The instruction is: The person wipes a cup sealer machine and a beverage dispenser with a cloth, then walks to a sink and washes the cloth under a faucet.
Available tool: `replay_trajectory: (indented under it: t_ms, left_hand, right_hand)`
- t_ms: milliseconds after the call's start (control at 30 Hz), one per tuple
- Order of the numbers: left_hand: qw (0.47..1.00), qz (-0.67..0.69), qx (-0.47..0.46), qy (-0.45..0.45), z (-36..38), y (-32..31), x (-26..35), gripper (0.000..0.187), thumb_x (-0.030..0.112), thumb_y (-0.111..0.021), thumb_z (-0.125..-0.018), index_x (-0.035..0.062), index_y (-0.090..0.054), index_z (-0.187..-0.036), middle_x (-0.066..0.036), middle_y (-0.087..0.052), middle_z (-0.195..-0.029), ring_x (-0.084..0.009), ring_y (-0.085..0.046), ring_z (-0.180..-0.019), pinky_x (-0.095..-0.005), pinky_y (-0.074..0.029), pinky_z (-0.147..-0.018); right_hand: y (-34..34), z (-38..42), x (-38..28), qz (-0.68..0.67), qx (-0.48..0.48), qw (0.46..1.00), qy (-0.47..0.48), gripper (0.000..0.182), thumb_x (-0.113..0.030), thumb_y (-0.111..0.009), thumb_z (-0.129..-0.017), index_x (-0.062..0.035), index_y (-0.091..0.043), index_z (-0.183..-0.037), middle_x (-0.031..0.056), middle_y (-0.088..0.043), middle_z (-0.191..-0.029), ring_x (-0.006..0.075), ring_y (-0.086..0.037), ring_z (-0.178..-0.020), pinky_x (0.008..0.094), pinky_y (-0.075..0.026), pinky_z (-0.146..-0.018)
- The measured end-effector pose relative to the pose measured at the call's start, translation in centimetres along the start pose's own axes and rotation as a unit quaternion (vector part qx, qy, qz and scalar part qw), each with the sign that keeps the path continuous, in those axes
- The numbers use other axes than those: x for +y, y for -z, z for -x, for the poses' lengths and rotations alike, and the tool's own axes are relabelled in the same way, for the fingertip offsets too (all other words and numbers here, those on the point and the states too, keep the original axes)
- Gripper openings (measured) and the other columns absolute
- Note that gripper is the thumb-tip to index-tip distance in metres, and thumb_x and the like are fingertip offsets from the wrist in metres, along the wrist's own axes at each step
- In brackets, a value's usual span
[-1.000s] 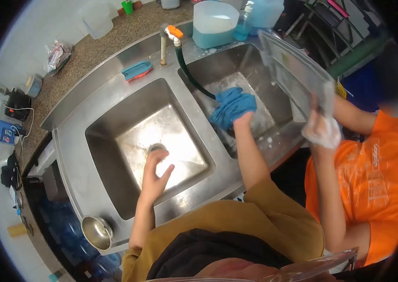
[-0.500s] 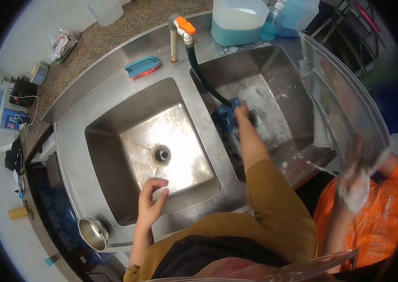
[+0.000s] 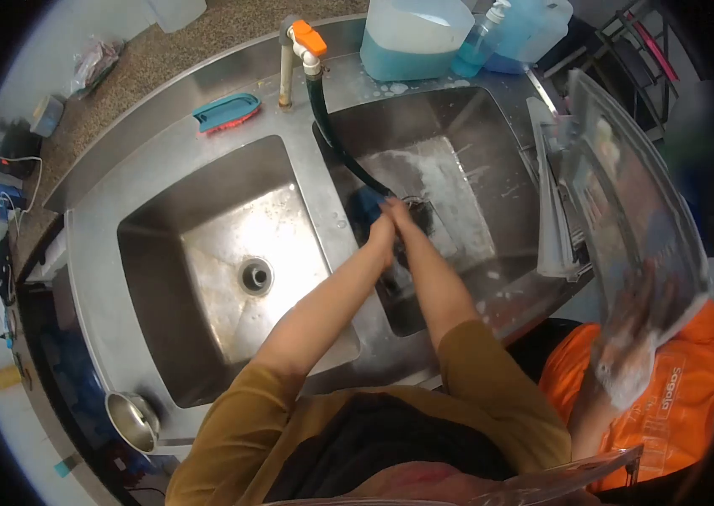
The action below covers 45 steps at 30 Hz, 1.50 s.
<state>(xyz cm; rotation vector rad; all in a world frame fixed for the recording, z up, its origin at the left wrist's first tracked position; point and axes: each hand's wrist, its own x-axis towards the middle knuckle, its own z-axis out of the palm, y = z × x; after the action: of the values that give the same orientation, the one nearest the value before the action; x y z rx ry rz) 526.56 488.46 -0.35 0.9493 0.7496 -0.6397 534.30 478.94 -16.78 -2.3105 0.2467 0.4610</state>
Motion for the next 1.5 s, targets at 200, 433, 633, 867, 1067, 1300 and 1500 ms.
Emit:
replay_trajectory:
  t_ms: [200, 433, 633, 867, 1067, 1300, 1500]
  left_hand:
    - [0.984, 0.16, 0.06, 0.056, -10.9, -1.8, -2.0, 0.061, 0.05, -0.026, -0.089, 0.0026, -0.039, -0.125, -0.019, -0.041, -0.129, -0.033, -0.04, -0.118, -0.051, -0.029, -0.096]
    - [0.978, 0.169, 0.037, 0.118, -18.9, -1.3, -2.8, 0.052, 0.044, -0.027, -0.092, 0.004, -0.048, -0.117, -0.016, -0.051, -0.117, -0.0329, -0.052, -0.104, -0.0508, -0.037, -0.092]
    - [0.954, 0.279, 0.039, 0.1, -27.9, 1.4, -4.9, 0.043, 0.039, -0.046, -0.087, 0.0035, -0.051, -0.111, -0.014, -0.053, -0.112, -0.028, -0.054, -0.097, -0.0445, -0.045, -0.081]
    - [0.915, 0.392, 0.005, 0.096, -20.8, -0.3, -3.4, 0.036, 0.037, -0.047, -0.086, 0.0071, -0.053, -0.105, -0.012, -0.055, -0.106, -0.0267, -0.055, -0.094, -0.0453, -0.046, -0.079]
    - [0.963, 0.165, -0.065, 0.205, -15.9, -2.2, -2.2, 0.039, 0.042, -0.049, -0.083, 0.007, -0.055, -0.098, -0.016, -0.056, -0.104, -0.0341, -0.052, -0.093, -0.0502, -0.038, -0.087]
    - [0.965, 0.07, -0.103, 0.229, -20.4, -0.3, -1.5, 0.027, 0.032, -0.049, -0.084, 0.0051, -0.052, -0.087, -0.015, -0.055, -0.08, -0.0317, -0.053, -0.07, -0.0455, -0.044, -0.068]
    - [0.973, 0.072, -0.067, 0.208, -20.3, -0.6, -2.4, 0.021, 0.026, -0.048, -0.084, 0.0047, -0.05, -0.082, -0.013, -0.05, -0.071, -0.0292, -0.049, -0.061, -0.0424, -0.042, -0.06]
  right_hand:
    - [1.6, 3.1, -1.0, -0.128, -0.009, 0.991, -0.025, 0.025, -0.012, -0.052, -0.082, -0.0039, -0.059, -0.105, 0.0131, -0.061, -0.1, 0.0268, -0.058, -0.088, 0.035, -0.045, -0.076]
    - [2.4, 3.9, -0.5, -0.483, 0.05, 0.869, -0.096, 0.023, -0.013, -0.047, -0.087, -0.0028, -0.057, -0.105, 0.0104, -0.06, -0.099, 0.0234, -0.057, -0.088, 0.0333, -0.045, -0.076]
    - [3.2, 5.5, -1.7, -0.716, 0.126, 0.668, -0.159, 0.025, -0.014, -0.036, -0.093, -0.0029, -0.044, -0.114, 0.012, -0.053, -0.108, 0.0225, -0.052, -0.099, 0.0333, -0.042, -0.085]
    - [3.4, 6.6, -1.5, -0.766, 0.184, 0.585, -0.189, 0.031, -0.013, -0.038, -0.091, -0.0037, -0.04, -0.12, 0.0111, -0.05, -0.113, 0.024, -0.052, -0.097, 0.0372, -0.042, -0.081]
    - [4.1, 4.0, 0.0, -0.586, 0.073, 0.794, -0.148, 0.029, -0.008, -0.04, -0.088, -0.0038, -0.043, -0.117, 0.0097, -0.052, -0.105, 0.0202, -0.052, -0.092, 0.0346, -0.044, -0.076]
    - [2.5, 7.1, -1.3, -0.58, 0.125, 0.799, -0.102, 0.024, -0.005, -0.037, -0.087, -0.0051, -0.047, -0.109, 0.0106, -0.053, -0.098, 0.022, -0.053, -0.086, 0.034, -0.047, -0.071]
    - [3.5, 10.8, -2.1, -0.662, 0.207, 0.699, -0.176, 0.036, 0.005, -0.036, -0.076, -0.0011, -0.046, -0.111, 0.0108, -0.054, -0.099, 0.0214, -0.054, -0.086, 0.0319, -0.046, -0.074]
